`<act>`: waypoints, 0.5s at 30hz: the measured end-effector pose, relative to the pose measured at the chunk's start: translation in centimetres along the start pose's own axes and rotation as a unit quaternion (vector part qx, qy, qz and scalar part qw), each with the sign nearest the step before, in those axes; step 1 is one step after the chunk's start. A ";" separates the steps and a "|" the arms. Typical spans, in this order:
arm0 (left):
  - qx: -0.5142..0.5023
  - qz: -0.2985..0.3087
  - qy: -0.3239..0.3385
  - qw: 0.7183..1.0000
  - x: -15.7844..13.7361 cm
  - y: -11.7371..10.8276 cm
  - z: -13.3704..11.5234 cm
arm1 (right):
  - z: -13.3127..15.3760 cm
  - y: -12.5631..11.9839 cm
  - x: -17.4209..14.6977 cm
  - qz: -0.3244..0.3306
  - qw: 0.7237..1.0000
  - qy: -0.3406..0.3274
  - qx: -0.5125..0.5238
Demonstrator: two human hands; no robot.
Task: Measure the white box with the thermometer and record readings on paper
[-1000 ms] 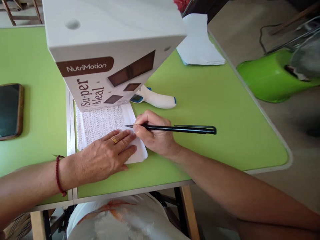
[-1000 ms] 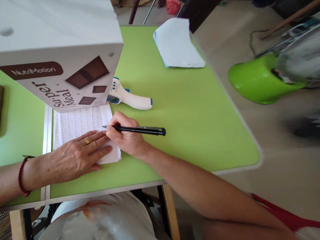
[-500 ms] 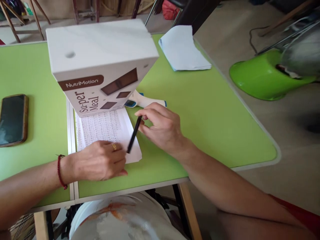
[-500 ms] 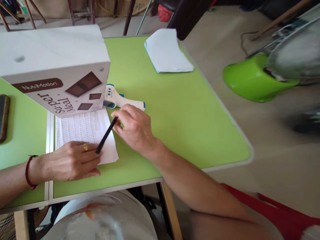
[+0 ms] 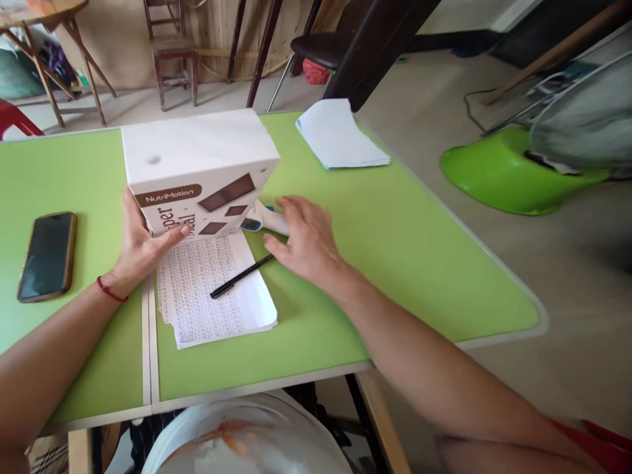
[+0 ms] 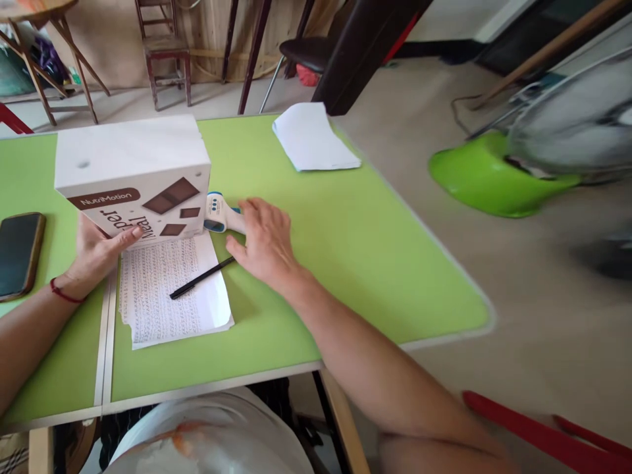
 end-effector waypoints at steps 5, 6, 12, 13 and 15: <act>-0.003 0.013 -0.009 1.000 0.5 -0.4 1.7 | -1.8 1.7 0.3 0.064 0.998 0.028 -0.007; -0.001 0.002 -0.016 1.000 0.5 -0.6 1.8 | -2.1 1.1 0.3 0.036 0.998 0.044 0.017; -0.074 -0.018 -0.026 0.997 -0.6 -0.5 0.6 | 0.6 -4.7 0.0 -0.119 0.911 0.083 0.385; -0.101 -0.004 -0.028 0.995 -0.9 -0.1 0.5 | 2.1 -5.0 -0.1 -0.080 0.878 0.075 0.466; -0.123 0.015 -0.044 0.991 -1.4 0.6 0.8 | 5.4 -5.1 -0.6 0.002 0.801 0.068 0.595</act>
Point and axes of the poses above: each hand's wrist, its own x-axis towards the middle knuckle, its own y-axis out of the palm, z = x × y, the point moved 7 cm from there along x, towards the middle knuckle, and after that the axes turned 11 degrees about x, right-handed, at the moved point
